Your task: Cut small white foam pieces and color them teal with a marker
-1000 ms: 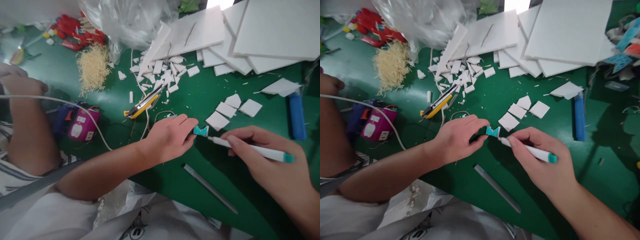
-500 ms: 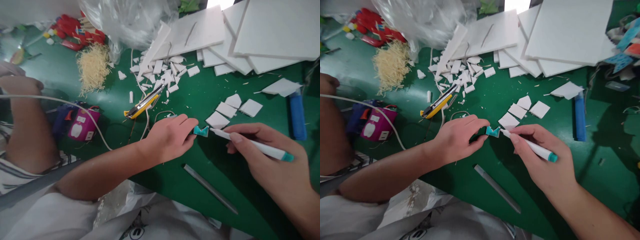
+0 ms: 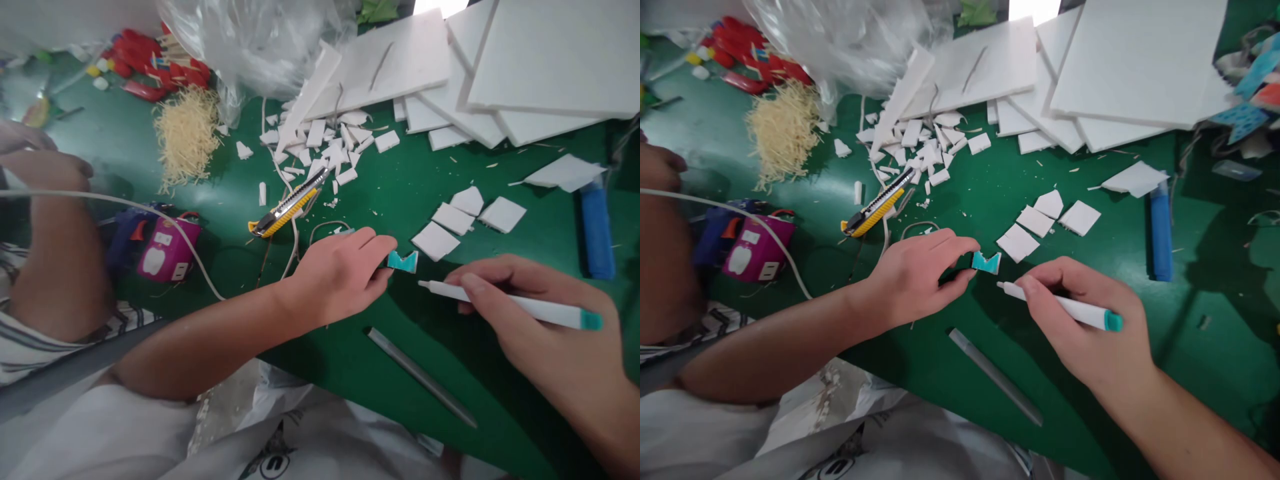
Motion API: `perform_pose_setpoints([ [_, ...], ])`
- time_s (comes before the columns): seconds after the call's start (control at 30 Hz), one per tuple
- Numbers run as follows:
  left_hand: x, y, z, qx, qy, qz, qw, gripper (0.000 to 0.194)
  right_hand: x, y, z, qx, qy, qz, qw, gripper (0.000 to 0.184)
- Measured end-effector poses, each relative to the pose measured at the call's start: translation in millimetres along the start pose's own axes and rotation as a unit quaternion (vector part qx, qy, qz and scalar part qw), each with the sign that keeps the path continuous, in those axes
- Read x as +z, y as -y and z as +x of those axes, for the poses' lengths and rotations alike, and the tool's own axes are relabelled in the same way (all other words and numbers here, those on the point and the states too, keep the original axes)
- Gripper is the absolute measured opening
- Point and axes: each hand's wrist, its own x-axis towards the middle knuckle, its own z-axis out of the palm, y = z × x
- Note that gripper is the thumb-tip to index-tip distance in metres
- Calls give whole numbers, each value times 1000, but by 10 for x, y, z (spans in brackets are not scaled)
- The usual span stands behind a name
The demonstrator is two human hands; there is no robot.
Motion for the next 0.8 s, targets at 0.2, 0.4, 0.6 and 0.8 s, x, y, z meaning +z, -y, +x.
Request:
perform_pose_setpoints([
  [0.2,-4,-1,-6,-3,3,-1,1000,20,-10,-12,16,6,-24,8,1000,13],
  [0.4,3,4,-3,3,-5,2,1000,20,19,-17,20,-6,-27,-5,1000,18],
  [0.6,2,9,-13,8,-17,3,1000,20,13,-1,35,-9,-21,-13,1000,21],
  [0.8,9,0,-11,9,-16,2,1000,20,13,21,49,5,-46,17,999,16],
])
